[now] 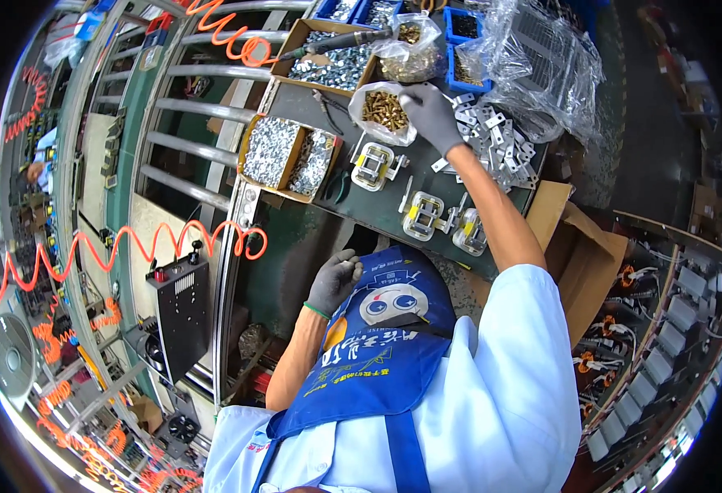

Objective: Assembling small electrical components at a factory workbench using a pneumatic screwdriver.

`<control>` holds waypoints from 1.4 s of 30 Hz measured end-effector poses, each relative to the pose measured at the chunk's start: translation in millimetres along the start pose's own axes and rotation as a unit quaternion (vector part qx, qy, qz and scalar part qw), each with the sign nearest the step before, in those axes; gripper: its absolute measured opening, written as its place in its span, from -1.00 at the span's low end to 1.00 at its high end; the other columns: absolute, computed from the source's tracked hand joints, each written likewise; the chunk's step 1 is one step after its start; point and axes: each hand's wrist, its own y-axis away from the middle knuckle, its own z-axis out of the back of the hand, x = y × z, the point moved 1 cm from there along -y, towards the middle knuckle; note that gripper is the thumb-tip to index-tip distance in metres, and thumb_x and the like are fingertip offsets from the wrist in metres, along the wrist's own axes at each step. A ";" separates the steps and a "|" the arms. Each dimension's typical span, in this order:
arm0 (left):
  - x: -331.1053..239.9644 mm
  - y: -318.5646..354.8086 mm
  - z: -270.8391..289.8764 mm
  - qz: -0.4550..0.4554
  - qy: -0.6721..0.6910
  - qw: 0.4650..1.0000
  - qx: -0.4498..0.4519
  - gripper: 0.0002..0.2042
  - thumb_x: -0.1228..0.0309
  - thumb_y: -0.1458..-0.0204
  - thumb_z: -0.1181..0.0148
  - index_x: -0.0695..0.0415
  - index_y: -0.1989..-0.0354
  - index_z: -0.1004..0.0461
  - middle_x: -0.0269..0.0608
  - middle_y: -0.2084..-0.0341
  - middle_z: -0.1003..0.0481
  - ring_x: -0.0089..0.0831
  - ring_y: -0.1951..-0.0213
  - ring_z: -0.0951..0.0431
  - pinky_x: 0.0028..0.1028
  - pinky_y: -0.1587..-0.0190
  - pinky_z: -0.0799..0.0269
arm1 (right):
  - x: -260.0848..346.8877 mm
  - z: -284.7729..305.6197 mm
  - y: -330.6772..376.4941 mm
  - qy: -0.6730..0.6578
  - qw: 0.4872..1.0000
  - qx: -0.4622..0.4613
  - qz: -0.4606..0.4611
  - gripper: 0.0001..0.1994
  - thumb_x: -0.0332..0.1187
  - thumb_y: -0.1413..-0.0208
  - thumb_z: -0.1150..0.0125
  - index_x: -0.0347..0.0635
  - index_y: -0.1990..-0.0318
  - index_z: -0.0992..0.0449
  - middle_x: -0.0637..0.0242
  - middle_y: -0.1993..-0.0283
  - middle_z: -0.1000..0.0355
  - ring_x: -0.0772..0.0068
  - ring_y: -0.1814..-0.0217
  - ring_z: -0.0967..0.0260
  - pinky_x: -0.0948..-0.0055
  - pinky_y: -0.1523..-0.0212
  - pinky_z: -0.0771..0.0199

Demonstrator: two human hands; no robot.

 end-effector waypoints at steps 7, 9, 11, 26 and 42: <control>27.5 35.0 32.7 -0.060 0.099 0.993 -0.023 -0.63 0.42 -0.19 0.02 0.35 -0.11 -0.22 0.07 0.05 -0.39 -0.20 0.09 -0.51 -0.45 0.07 -0.55 | 57.4 -56.9 102.0 -0.056 0.989 0.135 0.037 -0.78 -0.33 -0.02 -0.16 -0.20 0.20 -0.57 0.12 0.26 -0.54 0.22 0.17 -0.50 0.36 0.10 -0.43; 25.2 46.2 53.6 -0.112 0.129 0.985 0.012 -0.62 0.36 -0.18 -0.01 0.30 -0.11 -0.25 0.02 0.09 -0.41 -0.25 0.11 -0.50 -0.46 0.09 -0.53 | 70.9 -84.6 129.3 -0.079 0.977 0.200 -0.006 -0.79 -0.35 -0.03 -0.15 -0.17 0.20 -0.58 0.14 0.27 -0.54 0.22 0.19 -0.50 0.33 0.12 -0.43; 22.6 54.7 71.9 -0.190 0.258 0.920 0.227 -0.61 0.22 -0.12 -0.10 0.16 -0.05 -0.31 -0.11 0.14 -0.44 -0.33 0.14 -0.49 -0.44 0.12 -0.47 | 82.1 -111.3 149.8 -0.077 0.963 0.255 0.048 -0.80 -0.38 -0.04 -0.15 -0.22 0.20 -0.57 0.20 0.32 -0.54 0.38 0.32 -0.48 0.43 0.25 -0.43; 107.6 182.6 327.5 -0.467 0.551 0.683 0.108 -0.53 0.12 -0.16 -0.01 0.28 -0.05 -0.33 0.08 0.09 -0.43 -0.06 0.03 -0.46 -0.13 -0.02 -0.42 | 130.4 -276.4 363.0 0.115 0.763 0.621 0.138 -0.79 -0.38 -0.08 -0.12 -0.31 0.18 -0.53 0.26 0.33 -0.52 0.50 0.25 -0.43 0.48 0.17 -0.38; 376.7 105.8 754.6 -0.316 0.755 0.502 -0.279 -0.84 0.39 -0.19 -0.01 0.24 0.25 -0.42 -0.15 0.36 -0.48 -0.28 0.28 -0.52 -0.23 0.08 -0.49 | -1.4 -452.8 533.1 0.355 0.629 0.678 0.134 -0.80 -0.33 -0.08 -0.16 -0.27 0.23 -0.55 0.07 0.32 -0.53 0.18 0.29 -0.52 0.36 0.23 -0.48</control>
